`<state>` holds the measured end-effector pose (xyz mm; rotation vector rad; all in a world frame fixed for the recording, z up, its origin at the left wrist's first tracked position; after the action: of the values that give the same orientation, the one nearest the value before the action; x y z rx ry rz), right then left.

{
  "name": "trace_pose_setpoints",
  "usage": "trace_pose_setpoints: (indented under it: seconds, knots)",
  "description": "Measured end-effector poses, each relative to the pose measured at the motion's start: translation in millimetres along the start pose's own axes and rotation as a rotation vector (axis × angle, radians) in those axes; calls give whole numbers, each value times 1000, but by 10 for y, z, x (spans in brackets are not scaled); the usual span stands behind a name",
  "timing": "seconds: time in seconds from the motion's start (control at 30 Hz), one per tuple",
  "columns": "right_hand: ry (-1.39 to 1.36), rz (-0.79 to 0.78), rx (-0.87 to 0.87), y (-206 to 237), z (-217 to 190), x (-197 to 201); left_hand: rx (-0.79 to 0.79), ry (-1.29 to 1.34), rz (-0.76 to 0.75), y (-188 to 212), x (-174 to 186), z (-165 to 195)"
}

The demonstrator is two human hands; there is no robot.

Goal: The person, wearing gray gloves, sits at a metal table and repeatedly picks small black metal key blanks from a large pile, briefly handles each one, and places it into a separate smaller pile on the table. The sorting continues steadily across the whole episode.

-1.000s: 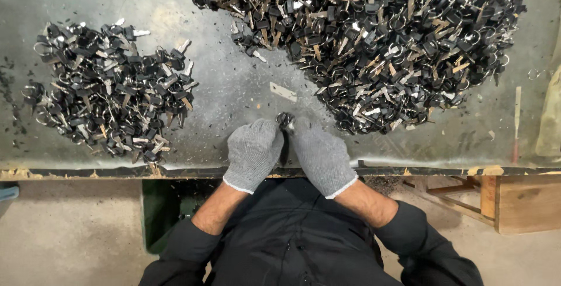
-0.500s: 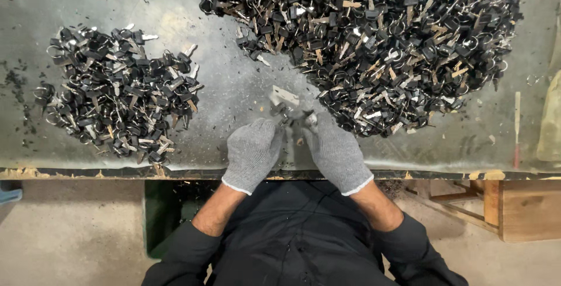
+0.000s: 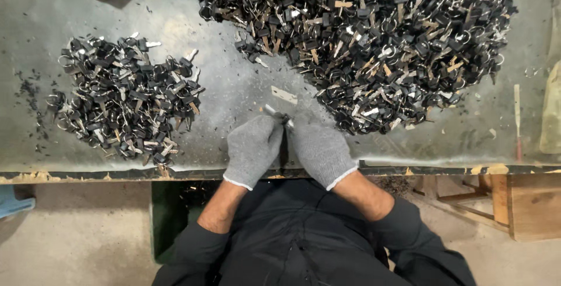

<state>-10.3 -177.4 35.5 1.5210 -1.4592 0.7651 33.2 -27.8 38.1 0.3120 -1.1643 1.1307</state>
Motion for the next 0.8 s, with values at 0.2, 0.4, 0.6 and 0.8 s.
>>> trace_pose_setpoints:
  seconds: [0.2, 0.4, 0.6, 0.8]
  knots:
    - [-208, 7, 97, 91, 67, -31, 259, -229, 305, -196, 380, -457]
    - [-186, 140, 180, 97, -21, -58, 225, -202, 39, -977, -91, -458]
    - [-383, -67, -21, 176, 160, -41, 15, -179, -399, -454, -231, 23]
    - [-355, 32, 81, 226, 120, -56, 245, 83, -133, -40, -26, -48]
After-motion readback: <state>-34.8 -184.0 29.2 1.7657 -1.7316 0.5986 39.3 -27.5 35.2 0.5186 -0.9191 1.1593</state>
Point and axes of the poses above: each hand's wrist, its own y-axis away from the middle knuckle, its own x-axis out of the back of the hand, z = x × y, the point moved 5 cm from there along -y, towards the middle knuckle, and after that the axes turned 8 degrees about -y, right-handed, at the moved point
